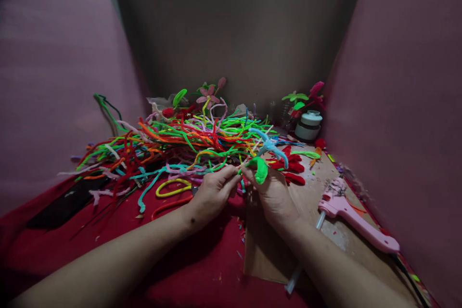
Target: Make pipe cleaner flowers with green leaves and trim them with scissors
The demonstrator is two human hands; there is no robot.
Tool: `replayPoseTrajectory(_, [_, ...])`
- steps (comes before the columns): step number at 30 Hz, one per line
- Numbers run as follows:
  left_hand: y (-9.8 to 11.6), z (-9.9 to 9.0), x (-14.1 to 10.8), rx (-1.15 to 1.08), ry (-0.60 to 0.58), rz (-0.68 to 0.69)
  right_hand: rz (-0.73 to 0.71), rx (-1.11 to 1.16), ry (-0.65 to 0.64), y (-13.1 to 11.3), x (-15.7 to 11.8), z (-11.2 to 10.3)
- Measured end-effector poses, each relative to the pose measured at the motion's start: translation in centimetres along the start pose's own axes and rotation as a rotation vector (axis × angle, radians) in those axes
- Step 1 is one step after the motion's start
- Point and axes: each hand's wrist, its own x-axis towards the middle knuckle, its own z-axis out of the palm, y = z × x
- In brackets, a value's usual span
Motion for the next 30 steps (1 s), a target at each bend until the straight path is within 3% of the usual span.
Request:
replayPoseTrajectory(6, [0.8, -0.6, 0.7, -0.634, -0.182, -0.336, 0.003, -0.049, 0.021, -1.2, -0.3, 0.1])
replayPoseTrajectory(12, [0.2, -1.4, 0.9, -0.996, -0.403, -0.4, -0.037, -0.28, 0.009, -2.7, -0.4, 0.0])
replayPoseTrajectory(16, [0.0, -1.8, 1.1, -1.071, -0.527, -0.374, 0.003, -0.255, -0.044, -2.3, -0.3, 0.0])
replayPoseTrajectory(19, [0.3, -1.6, 1.1, -0.868, -0.48, -0.331, -0.031, -0.291, -0.035, -1.7, -0.2, -0.1])
replayPoseTrajectory(23, [0.1, -0.8, 0.5, -0.067, -0.141, -0.031, -0.016, -0.363, 0.002, -2.0, -0.3, 0.0])
replayPoseTrajectory(26, [-0.4, -0.5, -0.1, 0.473, -0.049, 0.156, 0.01, -0.411, -0.021, -2.9, -0.6, 0.5])
replayPoseTrajectory(28, [-0.7, -0.5, -0.2, 0.581, -0.066, 0.187, 0.023, -0.457, -0.037, -3.3, -0.7, 0.8])
replayPoseTrajectory(30, [-0.6, -0.7, 0.0, 0.48, -0.044, 0.17, 0.018, -0.46, -0.038, -3.4, -0.7, 1.0])
